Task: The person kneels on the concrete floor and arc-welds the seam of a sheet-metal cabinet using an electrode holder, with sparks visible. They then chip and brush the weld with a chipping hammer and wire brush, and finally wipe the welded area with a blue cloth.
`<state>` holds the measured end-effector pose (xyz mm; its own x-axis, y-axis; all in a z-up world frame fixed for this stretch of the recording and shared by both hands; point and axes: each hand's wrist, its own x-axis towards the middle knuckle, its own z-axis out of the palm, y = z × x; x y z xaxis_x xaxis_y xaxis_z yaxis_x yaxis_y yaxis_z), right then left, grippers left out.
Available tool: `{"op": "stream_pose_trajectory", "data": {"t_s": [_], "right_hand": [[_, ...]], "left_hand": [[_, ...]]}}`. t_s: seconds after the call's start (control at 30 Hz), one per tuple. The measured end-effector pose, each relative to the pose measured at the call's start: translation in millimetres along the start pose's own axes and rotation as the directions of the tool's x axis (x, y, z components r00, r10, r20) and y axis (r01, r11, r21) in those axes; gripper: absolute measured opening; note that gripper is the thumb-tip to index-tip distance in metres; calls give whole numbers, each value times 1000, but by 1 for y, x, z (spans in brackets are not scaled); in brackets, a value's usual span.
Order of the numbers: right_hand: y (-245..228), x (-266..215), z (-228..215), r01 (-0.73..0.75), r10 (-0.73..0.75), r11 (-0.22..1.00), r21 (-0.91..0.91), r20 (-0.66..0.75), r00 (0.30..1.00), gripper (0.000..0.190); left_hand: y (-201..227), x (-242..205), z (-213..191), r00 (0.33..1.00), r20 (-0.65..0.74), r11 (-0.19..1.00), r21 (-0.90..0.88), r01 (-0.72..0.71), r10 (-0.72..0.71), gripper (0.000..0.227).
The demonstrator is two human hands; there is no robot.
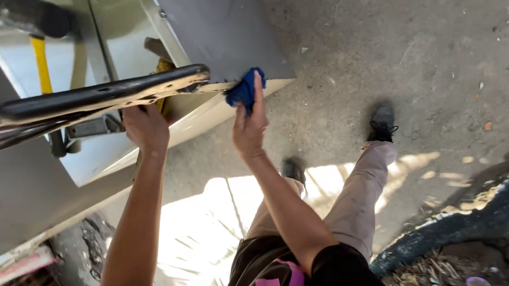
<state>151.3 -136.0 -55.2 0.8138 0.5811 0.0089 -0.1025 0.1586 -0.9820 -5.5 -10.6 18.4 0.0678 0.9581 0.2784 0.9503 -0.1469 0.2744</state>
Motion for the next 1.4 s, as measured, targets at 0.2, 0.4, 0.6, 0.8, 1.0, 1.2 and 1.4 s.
{"op": "stream_pose_trajectory", "data": {"t_s": [0.2,0.4,0.6,0.8,1.0,1.2,1.4], "right_hand": [[-30,50,-53,-113,156,984,-138,361,919,61],[-49,109,-63,355,-212,929,-105,635,743,61],[-35,162,-73,237,199,890,-388,801,564,57],[-45,201,-109,11,338,899,-437,712,616,39],[-88,171,-169,-403,351,915,-31,553,755,34],[-140,116,-176,-540,424,823,174,444,789,21],[-146,86,-143,-534,403,832,152,497,769,26]], "left_hand": [[13,-4,-4,949,61,945,135,299,-309,30],[38,8,-10,986,-25,985,49,164,-163,31],[40,2,-18,971,43,970,76,231,-235,28],[2,9,21,974,51,964,163,209,-220,32],[8,11,9,986,-52,986,-44,159,-161,36],[-5,4,-4,996,42,974,-207,88,-81,26],[-14,2,0,999,-38,958,-286,5,-16,28]]}}
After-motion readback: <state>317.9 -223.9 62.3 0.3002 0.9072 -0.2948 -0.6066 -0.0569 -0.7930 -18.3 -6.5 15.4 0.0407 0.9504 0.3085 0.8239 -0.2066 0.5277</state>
